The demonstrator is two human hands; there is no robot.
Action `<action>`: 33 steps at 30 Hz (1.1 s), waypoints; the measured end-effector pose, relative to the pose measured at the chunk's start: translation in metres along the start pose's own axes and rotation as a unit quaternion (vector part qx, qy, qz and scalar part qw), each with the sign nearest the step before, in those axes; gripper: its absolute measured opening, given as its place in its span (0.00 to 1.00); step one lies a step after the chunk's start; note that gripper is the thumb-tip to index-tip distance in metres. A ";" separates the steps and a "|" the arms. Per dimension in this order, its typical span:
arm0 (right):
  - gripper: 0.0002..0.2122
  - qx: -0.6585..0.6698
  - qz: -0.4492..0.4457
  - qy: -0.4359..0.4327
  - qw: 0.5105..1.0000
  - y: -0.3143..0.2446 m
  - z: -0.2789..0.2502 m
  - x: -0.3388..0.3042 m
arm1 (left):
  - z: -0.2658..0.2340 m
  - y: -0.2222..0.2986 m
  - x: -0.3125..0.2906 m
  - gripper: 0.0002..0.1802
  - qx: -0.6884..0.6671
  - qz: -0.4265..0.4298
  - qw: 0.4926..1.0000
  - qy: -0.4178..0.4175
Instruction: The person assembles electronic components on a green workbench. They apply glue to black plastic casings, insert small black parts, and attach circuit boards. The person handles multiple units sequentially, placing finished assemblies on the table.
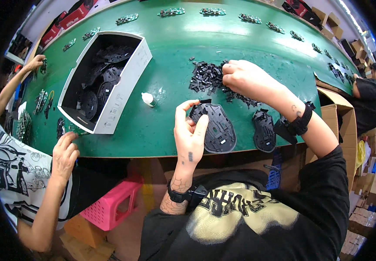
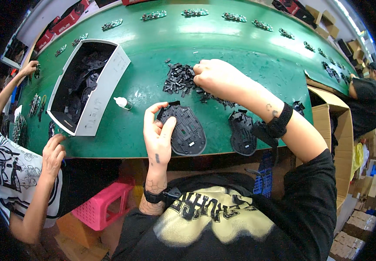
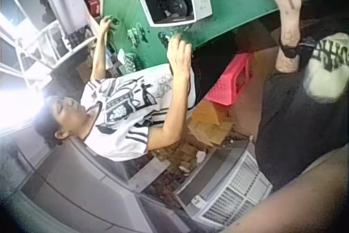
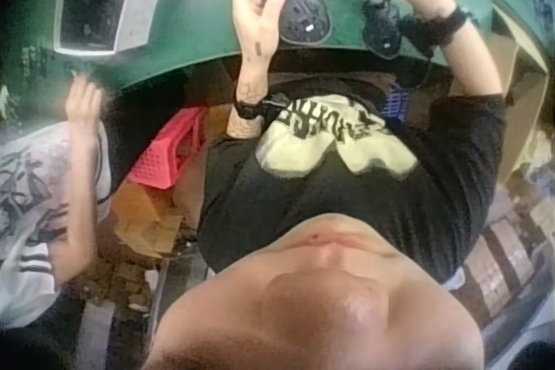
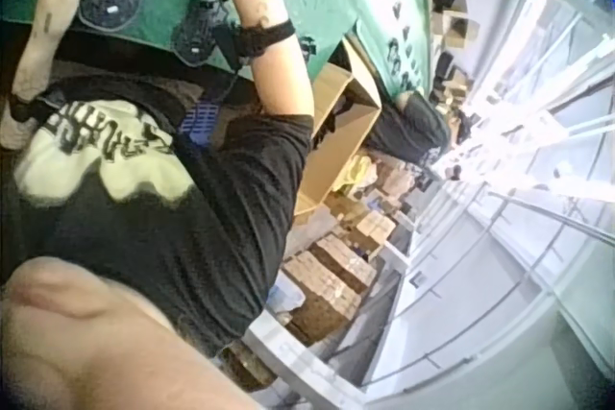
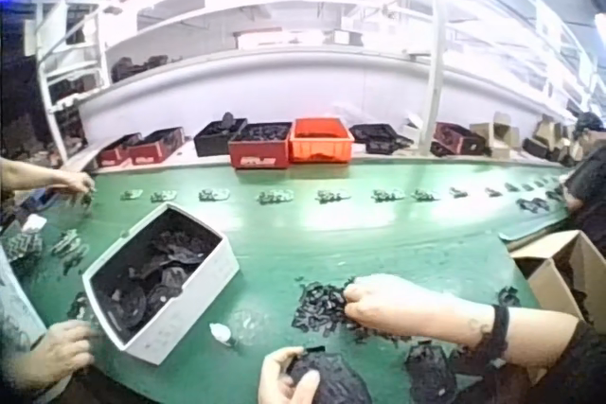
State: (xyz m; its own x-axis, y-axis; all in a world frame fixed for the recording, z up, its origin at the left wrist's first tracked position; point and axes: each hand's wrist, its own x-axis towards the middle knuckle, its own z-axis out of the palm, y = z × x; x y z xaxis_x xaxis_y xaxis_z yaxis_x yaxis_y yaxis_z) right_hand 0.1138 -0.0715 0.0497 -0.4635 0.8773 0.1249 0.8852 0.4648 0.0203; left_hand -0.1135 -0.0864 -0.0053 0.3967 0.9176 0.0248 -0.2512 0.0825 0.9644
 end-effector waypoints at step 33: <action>0.08 0.648 0.305 0.203 0.668 -0.040 -0.009 -0.103 | 0.084 0.009 -0.006 0.26 0.052 0.073 0.995 -0.042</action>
State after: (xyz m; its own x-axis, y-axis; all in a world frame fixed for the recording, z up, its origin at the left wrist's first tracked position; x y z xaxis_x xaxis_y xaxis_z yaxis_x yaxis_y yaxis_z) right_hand 0.1268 -0.1812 0.0446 0.2492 0.9683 -0.0182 0.0044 -0.0199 -0.9998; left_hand -0.0435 -0.1239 0.0257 0.4367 0.8803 0.1853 -0.2205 -0.0950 0.9708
